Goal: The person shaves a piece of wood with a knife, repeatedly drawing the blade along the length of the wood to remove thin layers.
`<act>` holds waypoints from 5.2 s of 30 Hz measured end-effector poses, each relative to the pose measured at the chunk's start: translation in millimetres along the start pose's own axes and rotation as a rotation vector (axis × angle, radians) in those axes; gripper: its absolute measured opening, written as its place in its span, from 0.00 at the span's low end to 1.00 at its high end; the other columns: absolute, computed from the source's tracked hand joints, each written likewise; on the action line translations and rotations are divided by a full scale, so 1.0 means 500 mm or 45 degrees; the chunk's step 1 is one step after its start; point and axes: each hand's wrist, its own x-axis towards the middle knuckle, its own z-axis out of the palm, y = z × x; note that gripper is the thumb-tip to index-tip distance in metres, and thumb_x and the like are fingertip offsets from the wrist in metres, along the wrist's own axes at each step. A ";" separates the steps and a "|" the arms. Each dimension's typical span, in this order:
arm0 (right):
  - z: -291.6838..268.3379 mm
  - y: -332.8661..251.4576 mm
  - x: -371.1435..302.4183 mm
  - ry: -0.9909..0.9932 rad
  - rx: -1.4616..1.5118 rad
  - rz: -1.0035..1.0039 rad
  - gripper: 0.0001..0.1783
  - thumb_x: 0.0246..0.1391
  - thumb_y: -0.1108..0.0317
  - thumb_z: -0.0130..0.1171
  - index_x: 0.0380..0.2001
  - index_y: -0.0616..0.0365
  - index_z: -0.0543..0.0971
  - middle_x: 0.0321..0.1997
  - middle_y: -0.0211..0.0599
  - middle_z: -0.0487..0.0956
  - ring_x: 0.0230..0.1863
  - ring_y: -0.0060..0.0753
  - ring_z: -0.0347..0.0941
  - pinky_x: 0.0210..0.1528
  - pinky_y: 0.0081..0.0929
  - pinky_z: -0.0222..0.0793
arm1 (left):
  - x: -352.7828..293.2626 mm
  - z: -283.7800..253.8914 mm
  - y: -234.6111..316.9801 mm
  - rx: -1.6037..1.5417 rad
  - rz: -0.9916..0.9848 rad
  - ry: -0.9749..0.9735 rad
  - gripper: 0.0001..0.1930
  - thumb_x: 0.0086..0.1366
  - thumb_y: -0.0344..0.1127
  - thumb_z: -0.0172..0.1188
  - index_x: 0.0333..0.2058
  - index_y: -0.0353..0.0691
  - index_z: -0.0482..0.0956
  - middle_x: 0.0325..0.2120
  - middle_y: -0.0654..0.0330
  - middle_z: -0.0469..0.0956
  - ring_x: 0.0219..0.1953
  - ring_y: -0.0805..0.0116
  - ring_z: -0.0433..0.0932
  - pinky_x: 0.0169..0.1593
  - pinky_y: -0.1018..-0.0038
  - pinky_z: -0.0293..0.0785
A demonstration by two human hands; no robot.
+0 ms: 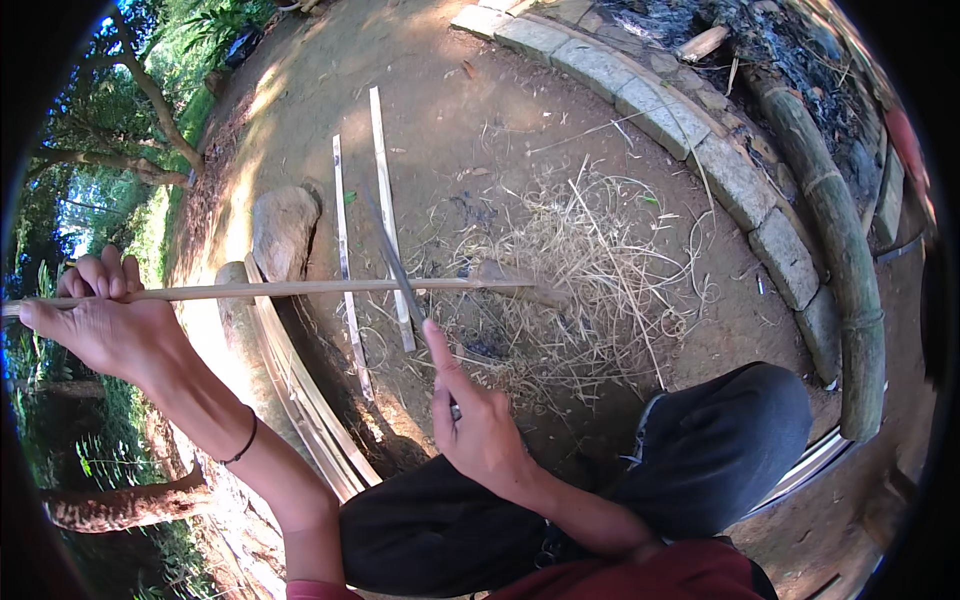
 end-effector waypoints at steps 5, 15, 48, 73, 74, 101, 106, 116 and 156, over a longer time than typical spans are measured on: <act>-0.011 0.068 0.004 0.075 -0.148 0.141 0.38 0.56 0.81 0.49 0.71 0.55 0.57 0.14 0.47 0.71 0.14 0.40 0.73 0.21 0.35 0.67 | -0.007 0.013 0.006 -0.032 -0.028 0.065 0.30 0.72 0.66 0.39 0.23 0.46 0.55 0.16 0.64 0.57 0.20 0.73 0.54 0.26 0.78 0.51; -0.012 -0.002 0.005 0.014 -0.138 -0.019 0.39 0.55 0.82 0.49 0.71 0.56 0.56 0.14 0.48 0.71 0.14 0.42 0.73 0.21 0.35 0.67 | -0.016 0.017 0.018 -0.070 -0.025 0.050 0.26 0.74 0.60 0.39 0.25 0.45 0.55 0.18 0.62 0.59 0.23 0.73 0.57 0.27 0.80 0.55; -0.048 0.146 0.009 0.187 -0.214 0.249 0.39 0.55 0.81 0.50 0.71 0.54 0.57 0.15 0.51 0.73 0.15 0.44 0.73 0.22 0.37 0.67 | -0.009 0.033 0.010 -0.141 -0.065 0.146 0.20 0.73 0.49 0.49 0.27 0.42 0.61 0.25 0.61 0.64 0.28 0.69 0.62 0.33 0.76 0.60; -0.122 0.115 0.021 0.318 -0.231 0.240 0.34 0.59 0.79 0.46 0.70 0.58 0.58 0.27 0.52 0.79 0.23 0.30 0.76 0.28 0.30 0.70 | 0.063 -0.019 -0.023 -0.796 -0.461 -1.057 0.35 0.64 0.76 0.27 0.18 0.50 0.56 0.09 0.72 0.54 0.11 0.80 0.50 0.22 0.81 0.52; -0.119 0.096 0.020 0.308 -0.196 0.250 0.34 0.60 0.79 0.46 0.70 0.58 0.57 0.28 0.52 0.79 0.24 0.30 0.76 0.28 0.30 0.70 | 0.058 -0.018 -0.021 -0.800 -0.470 -1.020 0.35 0.64 0.77 0.28 0.18 0.50 0.56 0.09 0.72 0.55 0.11 0.80 0.51 0.22 0.82 0.52; -0.057 0.023 -0.003 0.072 -0.168 0.161 0.39 0.55 0.81 0.49 0.71 0.57 0.55 0.16 0.52 0.74 0.17 0.49 0.75 0.23 0.40 0.70 | 0.005 0.027 0.035 -0.738 -0.420 -0.970 0.37 0.65 0.77 0.23 0.16 0.48 0.53 0.07 0.70 0.47 0.12 0.79 0.41 0.16 0.82 0.39; -0.066 0.023 0.001 0.099 -0.078 0.163 0.38 0.56 0.80 0.50 0.70 0.57 0.56 0.17 0.53 0.75 0.17 0.49 0.77 0.25 0.40 0.71 | 0.007 0.016 0.022 -0.905 -0.447 -1.098 0.36 0.65 0.76 0.27 0.16 0.48 0.52 0.06 0.70 0.46 0.11 0.79 0.41 0.15 0.82 0.39; -0.093 -0.018 0.046 0.012 -0.068 0.174 0.36 0.58 0.81 0.48 0.70 0.56 0.57 0.26 0.55 0.80 0.23 0.46 0.81 0.28 0.32 0.72 | 0.020 0.029 0.010 -1.122 -0.426 -1.340 0.37 0.65 0.75 0.34 0.13 0.48 0.50 0.05 0.69 0.48 0.08 0.81 0.41 0.12 0.84 0.37; -0.104 -0.200 0.067 -0.052 -0.168 -0.063 0.36 0.57 0.82 0.48 0.70 0.59 0.58 0.22 0.56 0.76 0.16 0.36 0.74 0.24 0.32 0.68 | -0.025 0.056 0.046 -0.882 -0.470 -1.264 0.41 0.56 0.85 0.17 0.16 0.49 0.50 0.07 0.71 0.47 0.12 0.78 0.40 0.16 0.80 0.39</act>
